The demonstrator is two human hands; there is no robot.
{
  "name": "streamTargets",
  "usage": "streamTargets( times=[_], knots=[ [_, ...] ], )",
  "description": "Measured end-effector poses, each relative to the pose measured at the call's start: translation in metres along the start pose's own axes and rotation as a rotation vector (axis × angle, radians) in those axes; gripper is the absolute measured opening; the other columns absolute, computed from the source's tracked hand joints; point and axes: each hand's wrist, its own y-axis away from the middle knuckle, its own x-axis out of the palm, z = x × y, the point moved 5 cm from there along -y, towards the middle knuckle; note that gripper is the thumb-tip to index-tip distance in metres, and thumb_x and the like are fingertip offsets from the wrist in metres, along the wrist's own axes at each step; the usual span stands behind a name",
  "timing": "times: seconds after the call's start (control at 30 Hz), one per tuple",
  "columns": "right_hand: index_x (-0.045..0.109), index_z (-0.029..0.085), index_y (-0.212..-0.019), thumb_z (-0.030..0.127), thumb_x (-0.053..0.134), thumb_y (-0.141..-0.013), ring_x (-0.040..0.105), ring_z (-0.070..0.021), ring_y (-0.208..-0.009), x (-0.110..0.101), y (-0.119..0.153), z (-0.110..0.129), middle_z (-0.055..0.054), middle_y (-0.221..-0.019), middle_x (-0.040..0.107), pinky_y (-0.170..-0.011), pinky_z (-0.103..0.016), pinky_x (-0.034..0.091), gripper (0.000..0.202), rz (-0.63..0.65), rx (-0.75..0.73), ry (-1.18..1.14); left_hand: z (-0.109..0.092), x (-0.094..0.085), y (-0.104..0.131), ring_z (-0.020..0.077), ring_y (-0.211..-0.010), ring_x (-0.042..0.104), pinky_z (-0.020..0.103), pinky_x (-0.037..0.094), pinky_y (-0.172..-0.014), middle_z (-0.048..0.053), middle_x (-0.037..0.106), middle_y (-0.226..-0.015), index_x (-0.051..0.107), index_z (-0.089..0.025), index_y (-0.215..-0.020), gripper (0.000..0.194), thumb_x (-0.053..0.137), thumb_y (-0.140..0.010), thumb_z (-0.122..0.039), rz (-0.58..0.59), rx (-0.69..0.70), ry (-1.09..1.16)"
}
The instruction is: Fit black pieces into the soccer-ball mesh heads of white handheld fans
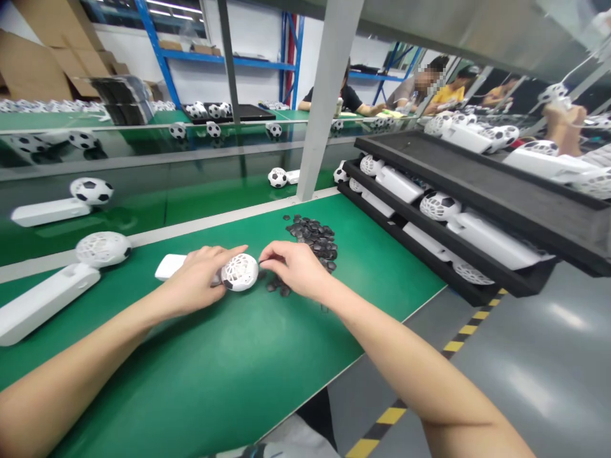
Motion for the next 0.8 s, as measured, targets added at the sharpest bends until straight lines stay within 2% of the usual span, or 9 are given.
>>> streamTargets(
  times=[0.07, 0.13, 0.2, 0.33, 0.43, 0.5, 0.67, 0.8],
  knots=[
    [0.063, 0.021, -0.08, 0.023, 0.057, -0.079, 0.057, -0.0136, -0.084, 0.004, 0.006, 0.01, -0.001, -0.087, 0.06, -0.079, -0.029, 0.045, 0.007, -0.002, -0.048, -0.203, -0.001, 0.001, 0.0, 0.0279, -0.104, 0.044, 0.042, 0.031, -0.09, 0.007, 0.054, -0.113, 0.034, -0.026, -0.133, 0.069, 0.057, -0.069, -0.035, 0.0, 0.003, 0.032],
    [0.065, 0.022, -0.077, 0.022, 0.06, -0.077, 0.055, -0.0138, -0.087, 0.011, 0.007, 0.015, -0.001, -0.088, 0.055, -0.084, -0.032, 0.042, 0.005, -0.002, -0.083, -0.276, -0.002, 0.001, -0.001, 0.0298, -0.106, 0.044, 0.044, 0.029, -0.092, 0.008, 0.055, -0.114, 0.039, -0.024, -0.129, 0.075, 0.059, -0.064, -0.055, -0.021, -0.035, 0.056],
    [0.064, 0.021, -0.074, 0.022, 0.062, -0.075, 0.053, -0.0137, -0.087, 0.017, 0.005, 0.013, -0.001, -0.087, 0.053, -0.086, -0.034, 0.041, 0.002, -0.025, -0.07, -0.317, -0.003, 0.0, -0.002, 0.03, -0.104, 0.046, 0.045, 0.03, -0.091, 0.008, 0.058, -0.109, 0.047, -0.023, -0.122, 0.073, 0.055, -0.062, -0.064, -0.055, -0.077, 0.065],
    [0.059, 0.018, -0.069, 0.022, 0.066, -0.07, 0.052, -0.0156, -0.094, 0.024, 0.0, 0.003, -0.003, -0.095, 0.052, -0.085, -0.035, 0.042, 0.008, -0.02, 0.016, -0.426, -0.009, -0.001, -0.003, 0.0279, -0.094, 0.052, 0.044, 0.033, -0.087, 0.006, 0.062, -0.097, 0.056, -0.023, -0.11, 0.06, 0.051, -0.067, -0.064, -0.113, -0.092, 0.056],
    [0.053, 0.017, -0.074, 0.021, 0.066, -0.068, 0.054, -0.0161, -0.095, 0.029, -0.002, -0.003, -0.006, -0.108, 0.051, -0.078, -0.034, 0.046, 0.015, 0.053, 0.132, -0.562, -0.011, -0.002, -0.004, 0.027, -0.09, 0.053, 0.042, 0.036, -0.084, 0.006, 0.063, -0.095, 0.056, -0.021, -0.109, 0.058, 0.052, -0.068, -0.061, -0.134, -0.09, 0.058],
    [0.048, 0.018, -0.078, 0.021, 0.066, -0.067, 0.055, -0.016, -0.093, 0.031, -0.003, -0.004, -0.006, -0.108, 0.054, -0.075, -0.032, 0.047, 0.021, 0.076, 0.167, -0.618, -0.012, -0.001, -0.004, 0.0265, -0.088, 0.054, 0.041, 0.037, -0.081, 0.006, 0.063, -0.092, 0.056, -0.02, -0.109, 0.057, 0.053, -0.068, -0.06, -0.145, -0.087, 0.067],
    [0.046, 0.019, -0.082, 0.029, 0.07, -0.065, 0.055, -0.0133, -0.081, 0.033, -0.006, -0.008, -0.004, -0.103, 0.056, -0.059, -0.024, 0.045, 0.031, 0.087, 0.085, -0.57, -0.013, 0.001, -0.001, 0.0259, -0.089, 0.053, 0.04, 0.037, -0.081, 0.006, 0.062, -0.096, 0.054, -0.019, -0.112, 0.057, 0.053, -0.07, -0.058, -0.156, -0.022, 0.103],
    [0.047, 0.019, -0.082, 0.031, 0.071, -0.063, 0.052, -0.0092, -0.071, 0.037, -0.006, -0.014, -0.005, -0.107, 0.055, -0.059, -0.023, 0.045, 0.033, 0.145, 0.026, -0.654, -0.011, 0.001, 0.001, 0.0259, -0.095, 0.052, 0.041, 0.036, -0.085, 0.006, 0.061, -0.1, 0.052, -0.021, -0.113, 0.056, 0.055, -0.069, -0.056, -0.131, 0.0, 0.143]
  ],
)
